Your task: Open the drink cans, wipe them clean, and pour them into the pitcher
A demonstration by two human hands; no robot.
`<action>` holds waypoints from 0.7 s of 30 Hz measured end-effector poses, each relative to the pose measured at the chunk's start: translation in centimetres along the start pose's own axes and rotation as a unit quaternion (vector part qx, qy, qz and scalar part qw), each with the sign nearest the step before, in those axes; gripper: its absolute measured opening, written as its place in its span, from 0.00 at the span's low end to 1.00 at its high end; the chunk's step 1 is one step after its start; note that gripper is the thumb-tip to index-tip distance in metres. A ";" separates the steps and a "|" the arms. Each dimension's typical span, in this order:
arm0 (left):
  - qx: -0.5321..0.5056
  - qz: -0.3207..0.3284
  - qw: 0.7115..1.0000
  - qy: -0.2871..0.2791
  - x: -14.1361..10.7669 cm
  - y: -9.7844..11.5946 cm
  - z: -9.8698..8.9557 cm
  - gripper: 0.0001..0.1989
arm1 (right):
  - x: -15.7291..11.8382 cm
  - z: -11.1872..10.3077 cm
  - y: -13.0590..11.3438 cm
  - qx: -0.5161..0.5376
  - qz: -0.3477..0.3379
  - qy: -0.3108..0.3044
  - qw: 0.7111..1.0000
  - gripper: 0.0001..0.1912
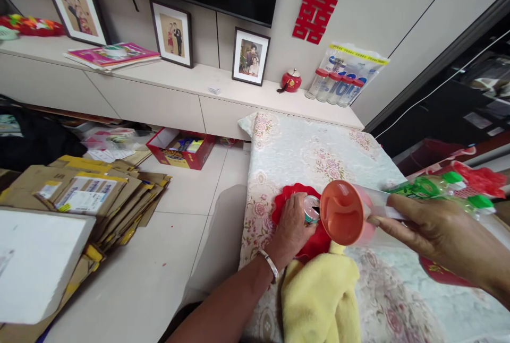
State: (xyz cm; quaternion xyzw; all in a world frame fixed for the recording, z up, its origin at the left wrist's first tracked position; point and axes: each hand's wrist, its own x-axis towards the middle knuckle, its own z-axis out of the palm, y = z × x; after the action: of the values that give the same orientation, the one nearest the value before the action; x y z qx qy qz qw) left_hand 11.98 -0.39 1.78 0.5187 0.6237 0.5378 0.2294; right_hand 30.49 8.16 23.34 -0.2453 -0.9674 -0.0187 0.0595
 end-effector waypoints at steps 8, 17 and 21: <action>0.014 0.001 1.000 0.005 0.0 -0.3 0.2 0.31 | 0.2 -0.2 -0.3 -0.007 -0.012 0.011 1.000 0.23; 0.006 0.001 1.000 0.019 0.0 -0.1 0.5 0.30 | 0.2 -0.1 0.1 -0.059 -0.071 0.040 0.995 0.23; 0.005 0.004 1.000 0.019 0.0 -0.2 0.5 0.30 | 0.1 0.0 0.2 -0.077 -0.079 0.039 0.993 0.22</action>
State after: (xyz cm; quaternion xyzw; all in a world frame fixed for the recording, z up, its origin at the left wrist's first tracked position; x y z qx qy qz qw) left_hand 12.33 -0.20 1.43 0.5117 0.6284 0.5459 0.2127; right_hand 30.50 8.34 23.36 -0.1706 -0.9765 -0.1070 0.0763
